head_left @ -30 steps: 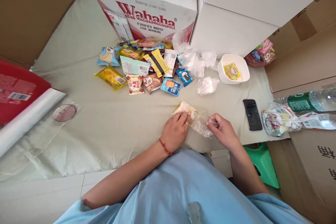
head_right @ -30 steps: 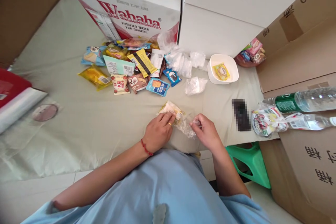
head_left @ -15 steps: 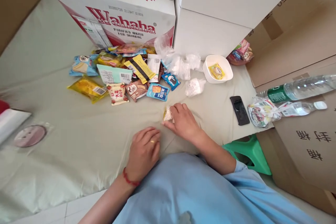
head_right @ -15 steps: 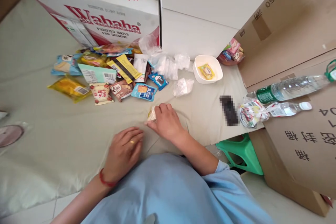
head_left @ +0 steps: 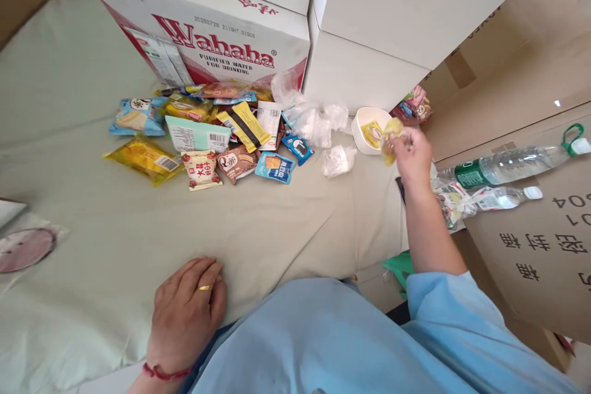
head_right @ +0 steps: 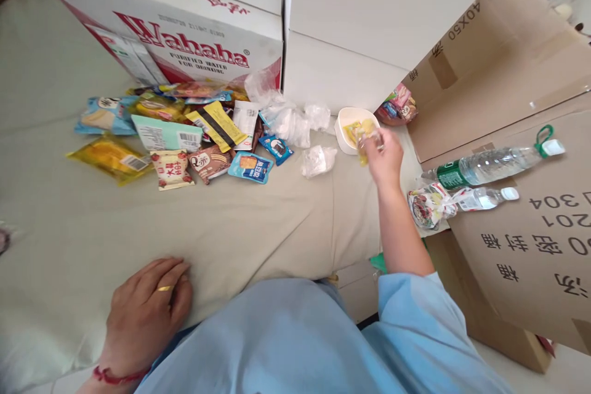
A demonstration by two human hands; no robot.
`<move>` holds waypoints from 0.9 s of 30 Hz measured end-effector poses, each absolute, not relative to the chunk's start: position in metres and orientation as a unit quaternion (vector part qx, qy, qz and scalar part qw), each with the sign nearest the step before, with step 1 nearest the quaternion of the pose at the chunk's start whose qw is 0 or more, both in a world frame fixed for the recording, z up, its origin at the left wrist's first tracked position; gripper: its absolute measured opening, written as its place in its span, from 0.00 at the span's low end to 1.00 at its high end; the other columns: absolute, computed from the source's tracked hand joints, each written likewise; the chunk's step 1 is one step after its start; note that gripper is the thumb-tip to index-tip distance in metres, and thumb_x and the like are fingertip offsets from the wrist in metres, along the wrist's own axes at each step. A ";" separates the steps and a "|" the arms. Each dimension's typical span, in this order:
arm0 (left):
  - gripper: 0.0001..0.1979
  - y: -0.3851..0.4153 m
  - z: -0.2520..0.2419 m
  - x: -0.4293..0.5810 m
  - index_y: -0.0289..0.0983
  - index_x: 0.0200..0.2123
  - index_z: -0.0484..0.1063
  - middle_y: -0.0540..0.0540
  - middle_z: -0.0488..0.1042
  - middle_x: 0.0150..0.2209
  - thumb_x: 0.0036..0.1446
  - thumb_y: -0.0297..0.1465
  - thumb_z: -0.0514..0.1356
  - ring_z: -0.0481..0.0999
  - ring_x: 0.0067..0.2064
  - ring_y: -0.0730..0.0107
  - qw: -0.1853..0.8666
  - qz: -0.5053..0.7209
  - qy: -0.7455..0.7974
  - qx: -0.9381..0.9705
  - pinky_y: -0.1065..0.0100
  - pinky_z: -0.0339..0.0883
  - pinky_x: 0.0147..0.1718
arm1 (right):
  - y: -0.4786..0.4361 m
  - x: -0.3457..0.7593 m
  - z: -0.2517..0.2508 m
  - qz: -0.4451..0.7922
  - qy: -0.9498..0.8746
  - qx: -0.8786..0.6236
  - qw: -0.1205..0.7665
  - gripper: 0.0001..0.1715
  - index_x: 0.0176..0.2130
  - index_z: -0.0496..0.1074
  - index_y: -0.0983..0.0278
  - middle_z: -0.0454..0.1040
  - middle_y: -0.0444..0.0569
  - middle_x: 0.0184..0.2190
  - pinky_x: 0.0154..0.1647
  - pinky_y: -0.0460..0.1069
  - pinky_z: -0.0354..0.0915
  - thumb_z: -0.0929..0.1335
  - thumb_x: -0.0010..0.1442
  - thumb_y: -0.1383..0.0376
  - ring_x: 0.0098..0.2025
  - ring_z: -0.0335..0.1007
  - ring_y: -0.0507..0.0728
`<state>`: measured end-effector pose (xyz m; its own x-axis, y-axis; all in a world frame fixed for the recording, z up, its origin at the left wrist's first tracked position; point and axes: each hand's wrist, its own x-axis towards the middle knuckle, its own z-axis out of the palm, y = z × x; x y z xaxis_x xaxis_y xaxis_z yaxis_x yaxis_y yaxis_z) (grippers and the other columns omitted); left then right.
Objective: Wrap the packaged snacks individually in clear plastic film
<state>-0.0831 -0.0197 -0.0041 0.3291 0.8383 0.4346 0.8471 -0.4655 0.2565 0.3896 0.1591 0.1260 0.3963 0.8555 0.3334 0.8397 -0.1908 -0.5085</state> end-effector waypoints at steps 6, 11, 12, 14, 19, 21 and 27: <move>0.16 -0.020 -0.007 -0.083 0.39 0.50 0.73 0.37 0.81 0.47 0.58 0.24 0.60 0.81 0.51 0.46 0.012 -0.274 -0.509 -0.816 0.49 0.74 0.51 | 0.262 0.428 0.128 0.153 -0.488 -0.836 0.196 0.12 0.33 0.74 0.67 0.73 0.47 0.25 0.31 0.48 0.64 0.72 0.63 0.60 0.29 0.66 0.53; 0.19 -0.022 -0.009 -0.084 0.41 0.51 0.73 0.40 0.82 0.47 0.56 0.24 0.60 0.82 0.50 0.49 0.021 -0.283 -0.516 -0.808 0.50 0.74 0.52 | 0.284 0.408 0.103 0.114 -0.518 -0.848 -0.008 0.16 0.35 0.77 0.68 0.78 0.54 0.30 0.37 0.50 0.67 0.75 0.61 0.57 0.35 0.74 0.59; 0.19 -0.022 -0.009 -0.084 0.41 0.51 0.73 0.40 0.82 0.46 0.56 0.24 0.60 0.83 0.50 0.49 0.024 -0.285 -0.516 -0.808 0.51 0.74 0.52 | 0.285 0.406 0.098 0.080 -0.530 -0.843 -0.042 0.17 0.39 0.79 0.70 0.80 0.59 0.36 0.41 0.51 0.69 0.75 0.61 0.57 0.40 0.76 0.62; 0.18 -0.022 -0.007 -0.083 0.41 0.51 0.73 0.40 0.82 0.46 0.57 0.23 0.60 0.83 0.50 0.49 0.028 -0.284 -0.516 -0.807 0.51 0.74 0.51 | 0.284 0.405 0.089 0.017 -0.548 -0.833 -0.081 0.20 0.48 0.79 0.72 0.78 0.67 0.50 0.49 0.54 0.69 0.72 0.63 0.60 0.49 0.76 0.66; 0.17 -0.022 -0.006 -0.082 0.40 0.50 0.73 0.39 0.82 0.46 0.58 0.22 0.61 0.82 0.49 0.48 0.027 -0.282 -0.519 -0.806 0.51 0.74 0.49 | 0.278 0.411 0.080 0.036 -0.574 -0.810 -0.115 0.26 0.58 0.75 0.75 0.68 0.72 0.61 0.54 0.56 0.68 0.68 0.66 0.62 0.51 0.76 0.68; 0.16 -0.022 -0.006 -0.082 0.40 0.50 0.73 0.40 0.82 0.46 0.58 0.22 0.61 0.83 0.49 0.49 0.024 -0.283 -0.518 -0.807 0.51 0.74 0.49 | 0.275 0.416 0.080 0.056 -0.587 -0.797 -0.130 0.25 0.56 0.76 0.74 0.70 0.71 0.58 0.55 0.56 0.67 0.69 0.65 0.60 0.51 0.75 0.68; 0.15 -0.020 -0.003 -0.081 0.38 0.49 0.73 0.37 0.82 0.45 0.58 0.22 0.62 0.83 0.48 0.47 0.040 -0.280 -0.511 -0.811 0.51 0.74 0.48 | 0.267 0.420 0.082 0.042 -0.606 -0.787 -0.111 0.25 0.55 0.76 0.67 0.70 0.66 0.60 0.54 0.56 0.67 0.73 0.60 0.60 0.54 0.72 0.68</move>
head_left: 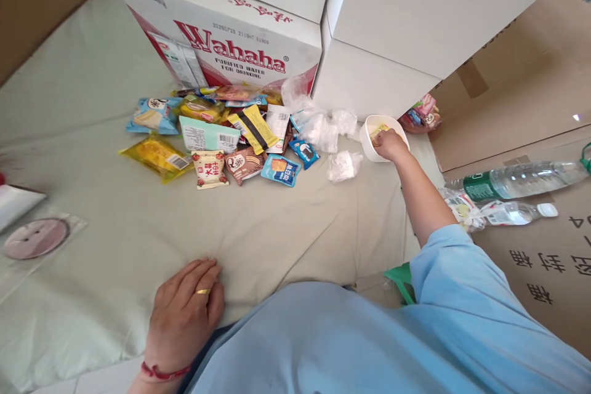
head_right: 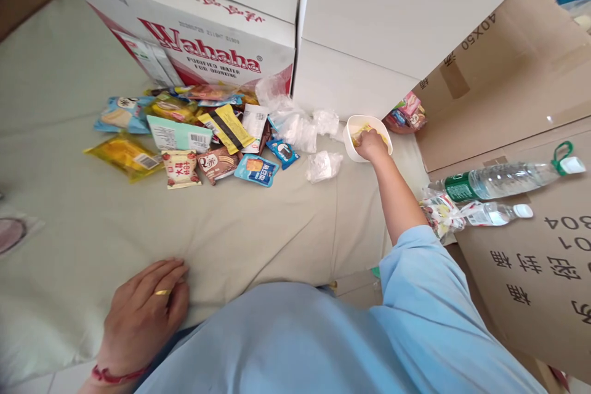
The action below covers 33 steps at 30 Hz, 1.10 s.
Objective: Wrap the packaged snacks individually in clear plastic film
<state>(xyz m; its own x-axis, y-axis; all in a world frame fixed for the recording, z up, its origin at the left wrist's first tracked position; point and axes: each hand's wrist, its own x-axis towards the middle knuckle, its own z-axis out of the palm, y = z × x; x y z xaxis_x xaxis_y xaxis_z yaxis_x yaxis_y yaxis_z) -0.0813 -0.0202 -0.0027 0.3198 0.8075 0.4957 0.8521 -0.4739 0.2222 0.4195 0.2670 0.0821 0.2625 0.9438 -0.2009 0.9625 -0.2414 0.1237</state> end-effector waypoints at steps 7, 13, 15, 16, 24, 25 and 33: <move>0.14 -0.020 -0.001 -0.081 0.37 0.49 0.72 0.38 0.82 0.46 0.60 0.20 0.61 0.82 0.49 0.48 0.037 -0.273 -0.510 -0.815 0.52 0.73 0.49 | 0.267 0.443 0.102 -0.014 0.565 0.825 -0.020 0.15 0.48 0.78 0.71 0.80 0.61 0.44 0.45 0.50 0.66 0.66 0.64 0.68 0.45 0.76 0.60; 0.14 -0.020 -0.004 -0.082 0.34 0.48 0.72 0.36 0.81 0.46 0.60 0.18 0.60 0.82 0.49 0.48 0.052 -0.274 -0.502 -0.819 0.52 0.73 0.48 | 0.277 0.456 0.096 -0.140 0.545 0.825 -0.055 0.02 0.31 0.76 0.66 0.71 0.44 0.21 0.29 0.47 0.65 0.72 0.54 0.72 0.26 0.70 0.54; 0.14 -0.019 -0.003 -0.082 0.35 0.48 0.72 0.36 0.81 0.46 0.60 0.18 0.60 0.82 0.49 0.47 0.056 -0.273 -0.499 -0.821 0.52 0.73 0.48 | 0.280 0.448 0.085 -0.126 0.549 0.826 -0.041 0.03 0.29 0.76 0.65 0.71 0.45 0.21 0.31 0.48 0.66 0.73 0.51 0.73 0.27 0.71 0.55; 0.14 -0.019 -0.002 -0.082 0.35 0.48 0.72 0.37 0.81 0.46 0.60 0.18 0.60 0.82 0.49 0.48 0.056 -0.273 -0.498 -0.821 0.52 0.73 0.48 | 0.280 0.444 0.080 -0.112 0.551 0.826 -0.036 0.04 0.29 0.76 0.65 0.73 0.47 0.22 0.34 0.48 0.67 0.72 0.51 0.73 0.30 0.73 0.57; 0.13 -0.019 -0.002 -0.081 0.36 0.48 0.72 0.38 0.81 0.45 0.60 0.19 0.61 0.82 0.48 0.48 0.055 -0.276 -0.503 -0.817 0.52 0.73 0.48 | 0.268 0.449 0.067 0.038 0.576 0.813 -0.079 0.16 0.44 0.81 0.65 0.81 0.60 0.44 0.52 0.56 0.67 0.65 0.61 0.69 0.48 0.76 0.65; 0.13 -0.019 -0.002 -0.081 0.35 0.48 0.72 0.38 0.81 0.45 0.60 0.19 0.61 0.82 0.48 0.48 0.056 -0.277 -0.502 -0.817 0.52 0.73 0.48 | 0.267 0.456 0.068 0.060 0.575 0.810 -0.103 0.18 0.45 0.80 0.66 0.80 0.60 0.45 0.53 0.56 0.67 0.64 0.62 0.68 0.48 0.76 0.65; 0.14 -0.020 -0.005 -0.082 0.36 0.48 0.72 0.38 0.82 0.45 0.61 0.20 0.61 0.82 0.48 0.48 0.054 -0.279 -0.507 -0.814 0.52 0.73 0.48 | 0.269 0.483 0.058 0.003 0.579 0.810 -0.095 0.21 0.49 0.82 0.66 0.79 0.56 0.46 0.56 0.56 0.69 0.68 0.58 0.69 0.46 0.75 0.62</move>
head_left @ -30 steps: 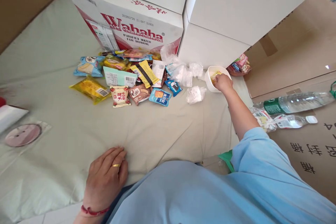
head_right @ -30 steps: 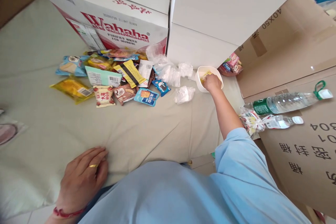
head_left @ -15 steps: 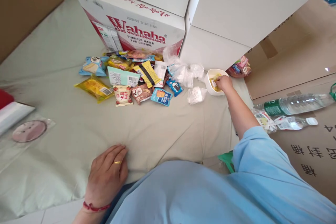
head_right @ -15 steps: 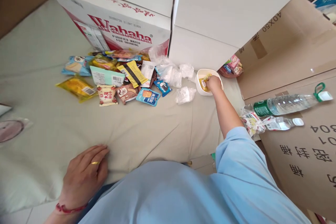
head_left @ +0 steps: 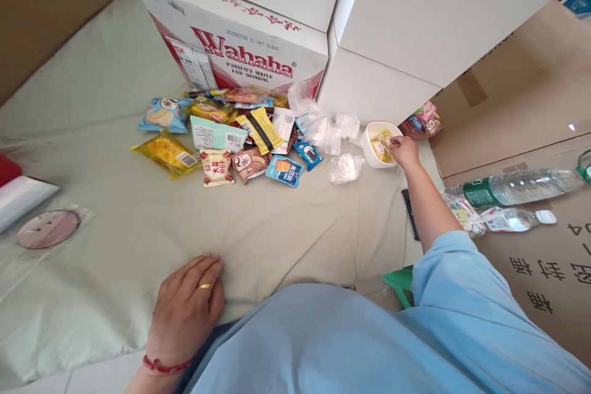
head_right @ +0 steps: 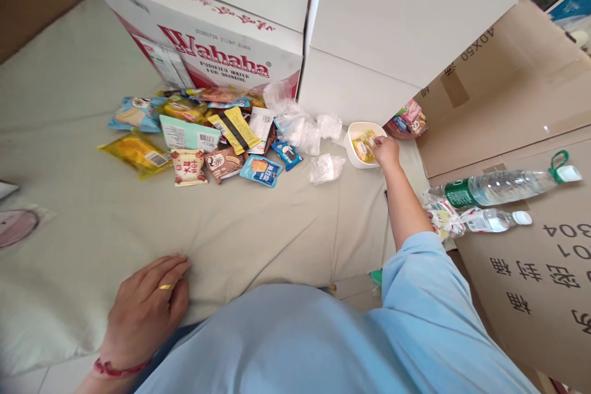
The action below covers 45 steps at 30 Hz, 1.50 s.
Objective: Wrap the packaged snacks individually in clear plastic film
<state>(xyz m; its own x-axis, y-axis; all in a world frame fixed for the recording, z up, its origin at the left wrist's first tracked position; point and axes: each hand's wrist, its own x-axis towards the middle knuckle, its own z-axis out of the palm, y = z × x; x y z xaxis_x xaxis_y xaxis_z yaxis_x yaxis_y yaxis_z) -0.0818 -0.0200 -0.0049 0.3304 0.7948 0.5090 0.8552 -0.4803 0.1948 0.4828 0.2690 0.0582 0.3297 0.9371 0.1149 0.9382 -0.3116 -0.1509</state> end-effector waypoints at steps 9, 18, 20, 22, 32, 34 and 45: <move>0.15 -0.022 -0.006 -0.082 0.36 0.49 0.73 0.37 0.81 0.46 0.59 0.20 0.61 0.81 0.50 0.48 0.033 -0.279 -0.514 -0.811 0.52 0.72 0.50 | 0.271 0.474 0.056 -0.011 -0.585 -0.798 0.145 0.22 0.48 0.82 0.67 0.77 0.59 0.49 0.59 0.58 0.69 0.64 0.61 0.68 0.50 0.76 0.64; 0.15 -0.021 -0.007 -0.083 0.36 0.49 0.73 0.36 0.81 0.46 0.59 0.20 0.61 0.81 0.50 0.48 0.037 -0.285 -0.508 -0.812 0.52 0.71 0.50 | 0.262 0.480 0.078 0.206 -0.741 -0.636 0.063 0.32 0.54 0.81 0.57 0.76 0.51 0.54 0.66 0.59 0.65 0.73 0.48 0.69 0.57 0.72 0.64; 0.15 -0.021 -0.007 -0.083 0.36 0.49 0.73 0.36 0.81 0.46 0.59 0.21 0.61 0.81 0.50 0.48 0.038 -0.283 -0.508 -0.813 0.52 0.72 0.50 | 0.262 0.482 0.075 0.210 -0.742 -0.633 0.069 0.34 0.56 0.79 0.56 0.74 0.50 0.58 0.68 0.58 0.64 0.73 0.49 0.68 0.60 0.71 0.63; 0.16 -0.022 -0.008 -0.083 0.37 0.50 0.73 0.37 0.82 0.46 0.59 0.21 0.60 0.81 0.50 0.49 0.039 -0.281 -0.513 -0.810 0.53 0.72 0.50 | 0.262 0.479 0.069 0.181 -0.742 -0.640 0.086 0.31 0.56 0.79 0.58 0.73 0.52 0.60 0.68 0.58 0.64 0.73 0.52 0.68 0.62 0.70 0.63; 0.16 -0.023 -0.007 -0.082 0.38 0.50 0.74 0.38 0.82 0.46 0.58 0.22 0.61 0.81 0.50 0.49 0.032 -0.282 -0.521 -0.805 0.53 0.71 0.50 | 0.265 0.461 0.052 0.041 -0.714 -0.694 0.075 0.26 0.56 0.75 0.63 0.74 0.58 0.58 0.66 0.60 0.65 0.70 0.58 0.67 0.61 0.69 0.65; 0.16 -0.023 -0.007 -0.082 0.38 0.50 0.73 0.38 0.82 0.47 0.59 0.21 0.61 0.81 0.51 0.49 0.034 -0.280 -0.522 -0.805 0.53 0.71 0.50 | 0.265 0.461 0.054 0.056 -0.721 -0.687 0.069 0.30 0.60 0.73 0.62 0.74 0.56 0.61 0.68 0.60 0.63 0.68 0.59 0.69 0.64 0.67 0.65; 0.14 -0.020 -0.003 -0.080 0.37 0.48 0.73 0.38 0.82 0.45 0.59 0.20 0.61 0.82 0.48 0.49 0.053 -0.280 -0.514 -0.809 0.53 0.72 0.48 | 0.269 0.497 0.070 0.033 -0.612 -0.784 0.097 0.31 0.57 0.77 0.66 0.78 0.60 0.54 0.58 0.55 0.68 0.73 0.53 0.70 0.51 0.77 0.63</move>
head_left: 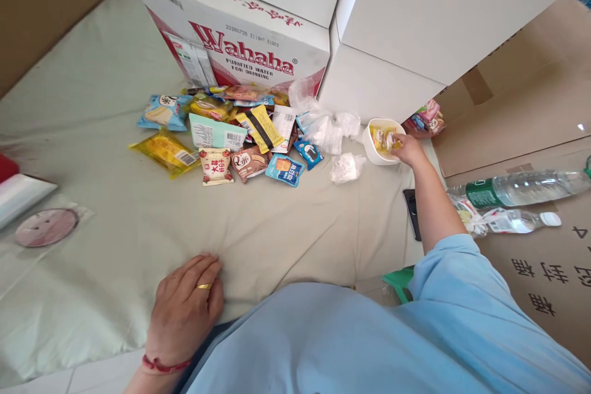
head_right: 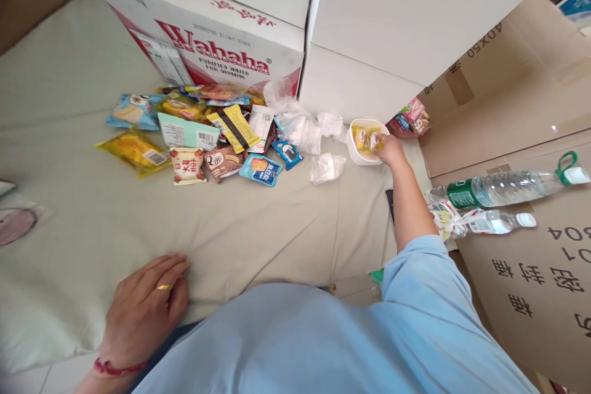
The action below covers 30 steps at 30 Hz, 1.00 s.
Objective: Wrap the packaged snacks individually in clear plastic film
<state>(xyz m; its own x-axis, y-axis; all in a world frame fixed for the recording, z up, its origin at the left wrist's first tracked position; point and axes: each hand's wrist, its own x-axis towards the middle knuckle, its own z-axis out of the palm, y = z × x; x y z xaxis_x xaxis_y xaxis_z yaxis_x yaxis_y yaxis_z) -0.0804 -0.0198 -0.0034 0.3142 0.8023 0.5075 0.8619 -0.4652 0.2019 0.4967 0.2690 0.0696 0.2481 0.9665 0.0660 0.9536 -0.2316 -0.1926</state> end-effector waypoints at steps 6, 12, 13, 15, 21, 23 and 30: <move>0.15 -0.021 -0.005 -0.082 0.37 0.49 0.73 0.38 0.82 0.45 0.59 0.20 0.61 0.82 0.49 0.49 0.043 -0.278 -0.517 -0.808 0.53 0.72 0.48 | 0.268 0.485 0.060 0.023 -0.599 -0.797 0.079 0.31 0.57 0.77 0.65 0.77 0.61 0.57 0.63 0.61 0.65 0.68 0.54 0.71 0.58 0.73 0.67; 0.16 -0.024 -0.009 -0.084 0.38 0.49 0.74 0.38 0.82 0.46 0.59 0.21 0.61 0.81 0.51 0.49 0.024 -0.279 -0.523 -0.805 0.53 0.71 0.50 | 0.225 0.443 0.088 -0.042 -0.614 -0.756 0.223 0.22 0.53 0.77 0.65 0.76 0.61 0.54 0.59 0.60 0.68 0.62 0.66 0.63 0.55 0.73 0.66; 0.16 -0.024 -0.009 -0.084 0.38 0.49 0.74 0.39 0.82 0.46 0.59 0.21 0.61 0.81 0.51 0.49 0.024 -0.280 -0.523 -0.804 0.53 0.71 0.50 | 0.212 0.430 0.092 -0.021 -0.631 -0.737 0.241 0.22 0.53 0.77 0.63 0.77 0.58 0.51 0.56 0.59 0.70 0.61 0.69 0.61 0.51 0.74 0.64; 0.15 -0.023 -0.010 -0.084 0.37 0.49 0.74 0.38 0.82 0.46 0.59 0.21 0.61 0.81 0.50 0.49 0.026 -0.281 -0.521 -0.805 0.53 0.71 0.50 | 0.188 0.402 0.097 0.052 -0.691 -0.680 0.238 0.21 0.53 0.77 0.59 0.78 0.55 0.49 0.50 0.56 0.72 0.61 0.71 0.56 0.48 0.75 0.62; 0.13 -0.024 -0.009 -0.085 0.39 0.46 0.75 0.39 0.82 0.46 0.59 0.22 0.61 0.81 0.50 0.50 -0.005 -0.311 -0.515 -0.799 0.52 0.72 0.50 | 0.166 0.343 0.075 0.102 -0.826 -0.546 0.100 0.12 0.48 0.80 0.55 0.76 0.55 0.48 0.46 0.57 0.70 0.70 0.65 0.59 0.53 0.68 0.67; 0.11 -0.026 0.000 -0.084 0.41 0.44 0.76 0.41 0.81 0.45 0.60 0.23 0.60 0.81 0.50 0.53 -0.054 -0.355 -0.520 -0.775 0.53 0.73 0.51 | 0.167 0.340 0.067 0.090 -0.809 -0.570 0.110 0.10 0.40 0.81 0.56 0.77 0.55 0.42 0.46 0.58 0.69 0.67 0.67 0.61 0.49 0.68 0.66; 0.14 -0.007 0.051 -0.051 0.41 0.44 0.78 0.42 0.79 0.47 0.69 0.43 0.58 0.81 0.47 0.58 -0.451 -0.430 -0.574 -0.531 0.59 0.80 0.40 | 0.113 0.318 0.050 0.230 -0.590 -0.643 0.431 0.13 0.40 0.77 0.55 0.75 0.45 0.31 0.34 0.53 0.70 0.69 0.66 0.51 0.29 0.69 0.57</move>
<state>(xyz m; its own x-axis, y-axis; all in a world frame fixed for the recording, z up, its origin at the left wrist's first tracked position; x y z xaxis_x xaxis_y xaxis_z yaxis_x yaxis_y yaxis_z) -0.0512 -0.0072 0.0507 -0.0292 0.9977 -0.0612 0.2230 0.0662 0.9726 0.3184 0.1132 0.0500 0.1987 0.9568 0.2123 0.5605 0.0667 -0.8254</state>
